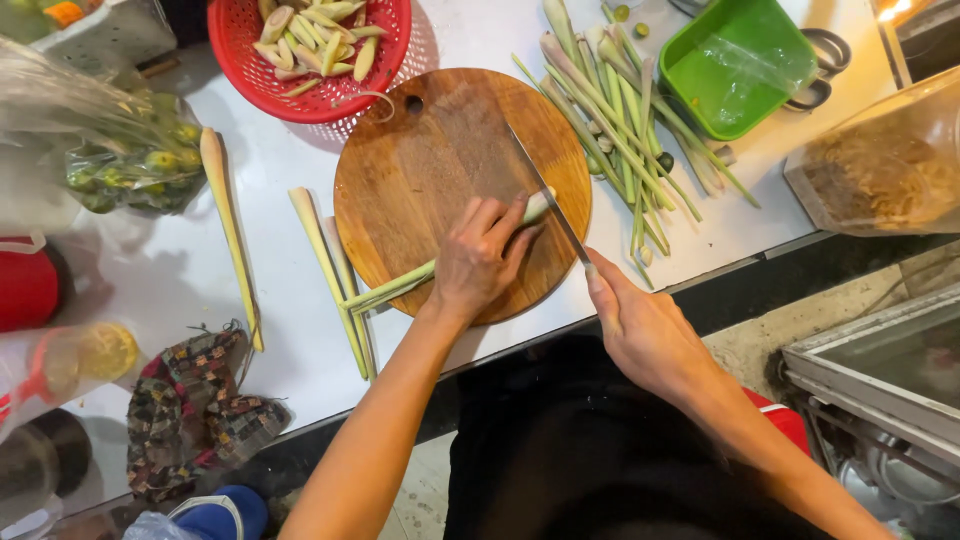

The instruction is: Slicing lemongrass stalks on a wooden cutting board using a large knife.

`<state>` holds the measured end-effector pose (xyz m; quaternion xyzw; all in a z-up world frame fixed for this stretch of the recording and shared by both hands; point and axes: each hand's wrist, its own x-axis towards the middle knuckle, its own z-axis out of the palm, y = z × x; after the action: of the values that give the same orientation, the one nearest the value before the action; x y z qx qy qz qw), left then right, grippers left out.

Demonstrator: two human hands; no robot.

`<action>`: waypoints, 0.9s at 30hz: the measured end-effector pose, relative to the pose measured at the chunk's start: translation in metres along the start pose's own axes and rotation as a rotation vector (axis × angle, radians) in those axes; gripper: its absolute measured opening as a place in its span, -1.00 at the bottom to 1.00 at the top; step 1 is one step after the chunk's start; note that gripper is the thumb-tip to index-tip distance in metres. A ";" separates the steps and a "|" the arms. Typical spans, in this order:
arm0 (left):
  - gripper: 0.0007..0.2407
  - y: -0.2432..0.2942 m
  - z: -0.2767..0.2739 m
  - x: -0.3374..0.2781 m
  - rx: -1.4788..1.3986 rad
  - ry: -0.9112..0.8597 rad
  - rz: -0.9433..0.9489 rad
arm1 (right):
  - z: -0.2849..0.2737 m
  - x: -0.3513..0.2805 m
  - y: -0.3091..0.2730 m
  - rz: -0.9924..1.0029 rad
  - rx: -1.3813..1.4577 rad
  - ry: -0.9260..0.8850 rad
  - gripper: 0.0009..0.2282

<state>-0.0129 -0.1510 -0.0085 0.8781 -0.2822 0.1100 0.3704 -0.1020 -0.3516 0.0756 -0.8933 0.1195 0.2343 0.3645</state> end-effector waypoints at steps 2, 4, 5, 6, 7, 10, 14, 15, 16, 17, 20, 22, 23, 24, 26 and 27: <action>-0.73 -0.001 -0.002 -0.003 -0.026 -0.021 0.009 | 0.001 -0.009 0.011 -0.071 0.036 0.018 -0.57; -0.73 -0.005 -0.003 0.003 -0.044 -0.031 0.036 | -0.001 -0.013 0.013 -0.157 0.074 0.053 -0.58; -0.73 -0.003 -0.002 0.001 -0.039 -0.031 0.025 | -0.001 -0.019 0.012 -0.081 0.068 0.043 -0.56; -0.74 -0.003 -0.001 0.000 -0.034 -0.032 0.014 | -0.002 -0.024 0.010 -0.004 0.062 0.034 -0.55; -0.74 -0.004 0.001 -0.003 -0.033 -0.037 0.011 | -0.002 -0.026 0.005 -0.002 0.065 0.029 -0.55; -0.76 -0.005 0.008 -0.007 -0.073 -0.005 -0.021 | -0.009 -0.025 -0.007 0.097 -0.002 -0.030 -0.54; -0.80 -0.010 0.008 -0.002 -0.042 -0.019 0.012 | -0.004 0.000 -0.019 0.150 -0.097 -0.050 -0.52; -0.82 -0.009 0.008 -0.001 -0.013 -0.034 0.016 | 0.000 0.008 -0.021 0.153 -0.097 -0.040 -0.52; -0.82 -0.009 0.007 0.001 -0.018 -0.032 0.025 | 0.001 0.008 -0.016 0.156 -0.096 -0.030 -0.52; -0.80 -0.011 0.006 0.008 0.011 -0.026 0.006 | 0.001 0.013 -0.012 0.098 -0.077 -0.023 -0.53; -0.79 -0.010 0.003 0.008 0.039 -0.033 0.004 | 0.002 0.007 0.001 0.003 -0.020 -0.005 -0.54; -0.80 -0.016 -0.002 0.017 0.069 -0.023 0.042 | -0.003 0.011 -0.005 -0.076 0.023 0.023 -0.55; -0.79 -0.012 -0.001 0.011 0.046 -0.018 0.043 | -0.005 0.003 -0.006 -0.047 0.037 0.013 -0.54; -0.78 -0.010 0.001 0.004 0.023 -0.014 0.043 | -0.006 -0.004 -0.006 -0.018 0.051 0.004 -0.54; -0.78 -0.005 0.004 0.001 -0.003 -0.033 0.031 | -0.008 -0.012 -0.013 0.064 0.033 -0.016 -0.53; -0.77 -0.005 0.005 0.003 -0.023 -0.046 0.026 | -0.010 -0.013 -0.017 0.136 0.016 -0.028 -0.51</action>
<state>-0.0075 -0.1531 -0.0141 0.8723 -0.3033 0.0911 0.3725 -0.1031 -0.3459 0.0982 -0.8767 0.1766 0.2702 0.3567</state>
